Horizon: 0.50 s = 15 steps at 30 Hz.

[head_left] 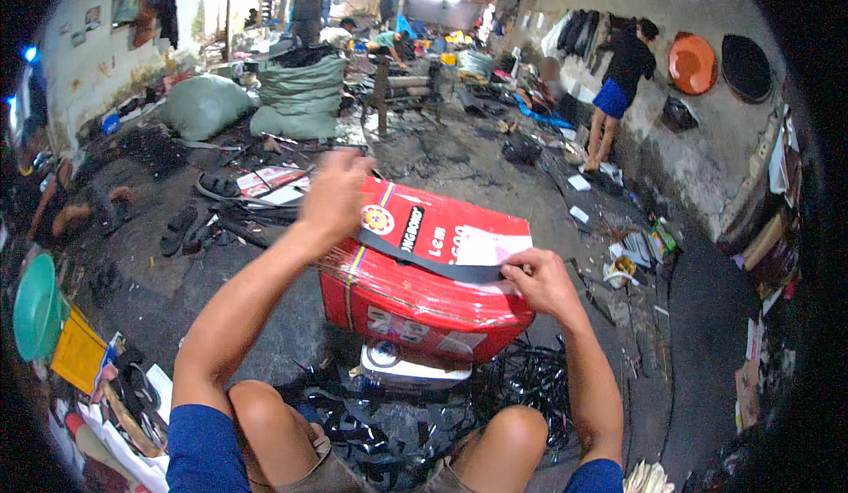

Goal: The person sits on the floor and repeatedly cuts black straps from a red box using a small blade. They pull each strap from the box, cut it into short pieces, and drop the pieces onto a pile on the floor. The task continues with the same repetitive cutting motion.

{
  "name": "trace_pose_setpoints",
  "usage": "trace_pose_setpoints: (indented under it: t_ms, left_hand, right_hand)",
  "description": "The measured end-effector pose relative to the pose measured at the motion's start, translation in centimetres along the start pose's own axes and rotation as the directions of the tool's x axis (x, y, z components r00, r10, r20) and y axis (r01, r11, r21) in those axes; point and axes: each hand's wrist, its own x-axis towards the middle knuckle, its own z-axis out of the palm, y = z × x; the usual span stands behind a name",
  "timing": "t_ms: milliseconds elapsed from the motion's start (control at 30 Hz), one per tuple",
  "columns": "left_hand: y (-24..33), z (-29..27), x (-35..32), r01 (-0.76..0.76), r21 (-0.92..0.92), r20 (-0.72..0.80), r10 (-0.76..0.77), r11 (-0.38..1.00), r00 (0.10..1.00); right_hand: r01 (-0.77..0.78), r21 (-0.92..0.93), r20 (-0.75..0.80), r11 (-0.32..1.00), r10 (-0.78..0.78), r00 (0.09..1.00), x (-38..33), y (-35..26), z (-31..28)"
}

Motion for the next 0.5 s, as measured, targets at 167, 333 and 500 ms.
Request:
trace_pose_setpoints:
  t_ms: [167, 333, 500]
  left_hand:
    - [14.2, 8.2, -0.6, -0.026, -0.667, 0.242, 0.249, 0.744, 0.938]
    - [16.7, 10.1, -2.2, 0.232, -0.757, 0.36, 0.094, 0.611, 0.928]
    - [17.1, 9.7, -2.3, 0.109, -0.773, 0.259, 0.154, 0.625, 0.954]
  right_hand:
    - [-0.183, -0.027, -0.056, 0.983, 0.181, 0.982, 0.6, -1.8, 1.1]
    - [-0.255, 0.078, -0.072, 0.964, 0.26, 0.963, -1.0, -1.8, 0.3]
    - [-0.073, -0.017, -0.166, 0.997, 0.069, 0.984, -2.3, -0.6, 0.2]
